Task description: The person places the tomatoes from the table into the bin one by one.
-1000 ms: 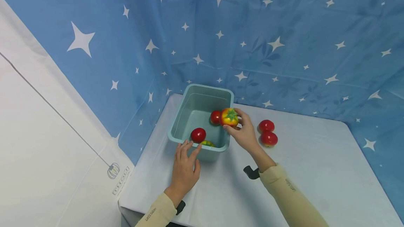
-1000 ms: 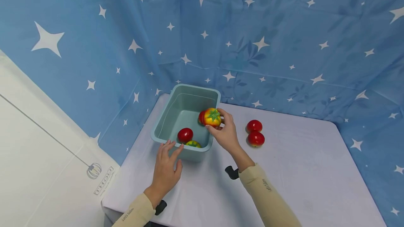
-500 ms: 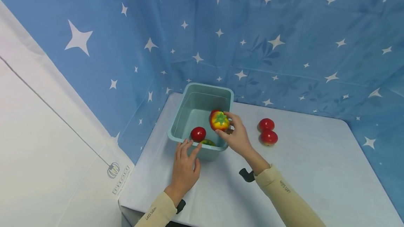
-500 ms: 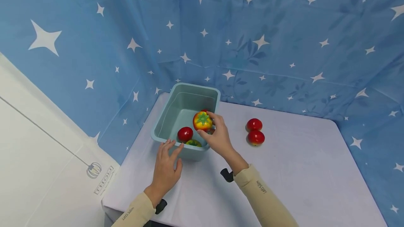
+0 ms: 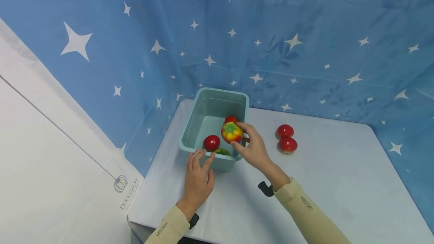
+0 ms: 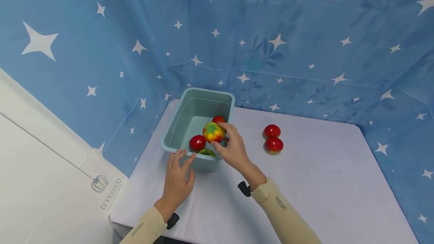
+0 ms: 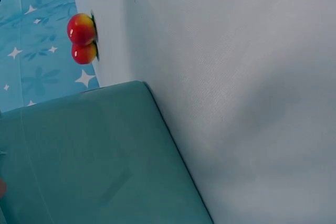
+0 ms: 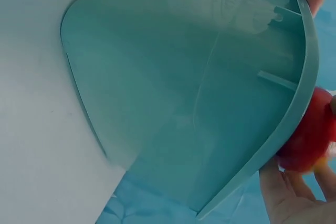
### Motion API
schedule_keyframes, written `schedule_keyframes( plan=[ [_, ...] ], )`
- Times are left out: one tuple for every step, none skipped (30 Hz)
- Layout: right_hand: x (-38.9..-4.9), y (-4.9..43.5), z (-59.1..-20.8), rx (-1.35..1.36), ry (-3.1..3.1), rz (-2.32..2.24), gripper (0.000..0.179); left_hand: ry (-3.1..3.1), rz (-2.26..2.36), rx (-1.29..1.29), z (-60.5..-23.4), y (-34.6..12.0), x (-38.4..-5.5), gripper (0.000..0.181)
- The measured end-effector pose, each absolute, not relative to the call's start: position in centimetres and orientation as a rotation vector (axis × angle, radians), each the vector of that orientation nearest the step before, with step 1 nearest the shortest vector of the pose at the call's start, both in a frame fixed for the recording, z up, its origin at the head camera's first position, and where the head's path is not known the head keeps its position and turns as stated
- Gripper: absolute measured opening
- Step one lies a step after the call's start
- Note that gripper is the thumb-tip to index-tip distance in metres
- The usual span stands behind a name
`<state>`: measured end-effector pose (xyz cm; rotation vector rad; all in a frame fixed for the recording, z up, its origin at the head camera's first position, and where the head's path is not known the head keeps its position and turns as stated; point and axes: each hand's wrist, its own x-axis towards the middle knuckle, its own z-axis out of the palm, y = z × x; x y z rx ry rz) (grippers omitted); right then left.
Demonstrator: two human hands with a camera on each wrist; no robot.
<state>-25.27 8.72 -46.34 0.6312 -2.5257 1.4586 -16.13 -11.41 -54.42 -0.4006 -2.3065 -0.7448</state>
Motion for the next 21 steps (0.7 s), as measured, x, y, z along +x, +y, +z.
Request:
schedule_keyframes(
  plan=[
    [-25.3, 8.8, -46.3, 0.628, -2.517, 1.457, 0.063, -2.303, -0.743, -0.400, -54.4, -11.4, -16.2, 0.047],
    [-25.3, 8.8, -46.2, 0.621, -2.515, 1.449, 0.062, -2.302, -0.741, -0.399, -54.4, -11.4, -16.2, 0.047],
    [-25.3, 8.9, -46.2, 0.619, -2.512, 1.441, 0.062, -2.303, -0.739, -0.397, -54.3, -11.4, -16.2, 0.046],
    [-25.3, 9.0, -46.2, 0.608, -2.514, 1.438, 0.061, -2.299, -0.737, -0.398, -54.4, -11.3, -16.2, 0.046],
    [-25.3, 9.0, -46.2, 0.594, -2.520, 1.435, 0.060, -2.301, -0.734, -0.396, -54.4, -11.3, -16.2, 0.046],
    [-25.4, 9.1, -46.2, 0.582, -2.524, 1.437, 0.059, -2.302, -0.733, -0.395, -54.3, -11.3, -16.2, 0.046],
    [-25.4, 9.1, -46.3, 0.574, -2.526, 1.442, 0.058, -2.306, -0.734, -0.393, -54.3, -11.3, -16.2, 0.047],
    [-25.5, 9.2, -46.3, 0.570, -2.528, 1.447, 0.058, -2.308, -0.735, -0.391, -54.3, -11.3, -16.2, 0.047],
    [-25.5, 9.3, -46.4, 0.570, -2.527, 1.456, 0.058, -2.308, -0.735, -0.390, -54.3, -11.3, -16.2, 0.047],
    [-25.6, 9.3, -46.5, 0.562, -2.527, 1.464, 0.057, -2.309, -0.735, -0.389, -54.4, -11.3, -16.2, 0.048],
    [-25.8, 9.4, -46.5, 0.561, -2.523, 1.471, 0.056, -2.313, -0.735, -0.387, -54.4, -11.3, -16.2, 0.048],
    [-25.9, 9.5, -46.6, 0.560, -2.517, 1.477, 0.055, -2.316, -0.735, -0.386, -54.4, -11.3, -16.2, 0.048],
    [-26.0, 9.7, -46.7, 0.553, -2.514, 1.485, 0.054, -2.315, -0.734, -0.386, -54.4, -11.3, -16.2, 0.048],
    [-26.2, 9.8, -46.7, 0.544, -2.508, 1.492, 0.053, -2.313, -0.735, -0.386, -54.5, -11.3, -16.3, 0.048],
    [-26.3, 10.0, -46.7, 0.531, -2.503, 1.496, 0.052, -2.313, -0.737, -0.386, -54.5, -11.3, -16.3, 0.048],
    [-26.5, 10.2, -46.8, 0.514, -2.498, 1.502, 0.051, -2.311, -0.738, -0.386, -54.6, -11.3, -16.3, 0.048],
    [-26.7, 10.5, -46.8, 0.495, -2.493, 1.505, 0.049, -2.309, -0.741, -0.386, -54.6, -11.3, -16.3, 0.048],
    [-26.9, 10.7, -46.8, 0.476, -2.489, 1.506, 0.048, -2.307, -0.744, -0.386, -54.6, -11.2, -16.3, 0.048],
    [-27.1, 11.1, -46.8, 0.451, -2.488, 1.505, 0.047, -2.304, -0.746, -0.388, -54.6, -11.2, -16.4, 0.048],
    [-27.3, 11.4, -46.8, 0.427, -2.486, 1.502, 0.047, -2.301, -0.748, -0.388, -54.7, -11.2, -16.4, 0.048],
    [-27.5, 11.7, -46.8, 0.399, -2.485, 1.493, 0.047, -2.299, -0.747, -0.387, -54.7, -11.2, -16.4, 0.048]
  ],
)
